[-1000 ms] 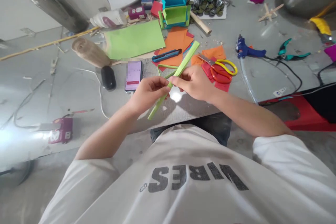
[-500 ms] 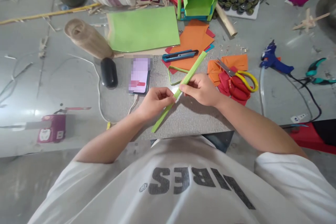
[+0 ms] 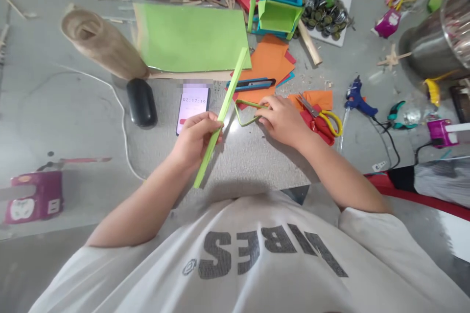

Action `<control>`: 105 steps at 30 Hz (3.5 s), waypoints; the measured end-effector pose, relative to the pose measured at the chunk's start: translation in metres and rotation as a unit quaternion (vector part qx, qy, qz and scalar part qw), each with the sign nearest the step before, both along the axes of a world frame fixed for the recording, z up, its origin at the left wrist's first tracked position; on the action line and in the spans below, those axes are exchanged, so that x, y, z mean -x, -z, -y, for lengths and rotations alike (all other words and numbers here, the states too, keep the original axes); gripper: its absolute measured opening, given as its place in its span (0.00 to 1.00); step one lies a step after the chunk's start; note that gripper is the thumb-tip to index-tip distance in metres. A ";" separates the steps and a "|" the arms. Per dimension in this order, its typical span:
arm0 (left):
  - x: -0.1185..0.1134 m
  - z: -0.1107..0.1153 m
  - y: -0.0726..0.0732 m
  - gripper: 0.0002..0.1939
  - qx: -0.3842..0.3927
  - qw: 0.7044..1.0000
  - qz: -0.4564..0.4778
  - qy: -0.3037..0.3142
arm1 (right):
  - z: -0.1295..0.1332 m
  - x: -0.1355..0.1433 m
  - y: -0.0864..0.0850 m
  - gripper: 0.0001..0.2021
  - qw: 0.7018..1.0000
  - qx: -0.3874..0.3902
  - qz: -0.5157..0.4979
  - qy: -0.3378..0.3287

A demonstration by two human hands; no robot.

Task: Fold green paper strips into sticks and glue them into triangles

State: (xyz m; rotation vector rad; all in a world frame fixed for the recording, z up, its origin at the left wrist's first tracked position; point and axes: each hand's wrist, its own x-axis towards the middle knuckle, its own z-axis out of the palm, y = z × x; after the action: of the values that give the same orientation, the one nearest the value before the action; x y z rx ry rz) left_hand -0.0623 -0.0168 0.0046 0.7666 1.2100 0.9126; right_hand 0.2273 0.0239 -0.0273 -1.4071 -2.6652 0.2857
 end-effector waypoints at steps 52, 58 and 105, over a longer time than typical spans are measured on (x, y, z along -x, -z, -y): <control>-0.041 0.051 0.035 0.17 -0.445 0.675 -0.476 0.346 | 0.080 -0.032 0.032 0.16 0.871 0.046 -0.374 0.314; -0.077 0.037 0.027 0.36 -0.369 0.680 -0.530 0.346 | 0.088 -0.034 0.033 0.13 0.947 -0.046 -0.228 0.222; -0.041 0.044 0.048 0.22 -0.405 0.690 -0.549 0.243 | 0.060 -0.026 0.038 0.20 0.994 -0.072 -0.077 0.012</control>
State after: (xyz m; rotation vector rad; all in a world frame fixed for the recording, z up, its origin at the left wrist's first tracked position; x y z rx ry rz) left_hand -0.0214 -0.0611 -0.0437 2.4877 1.4156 0.4322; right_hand 0.2530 -0.0356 -0.0654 -1.3171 -2.4901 0.1880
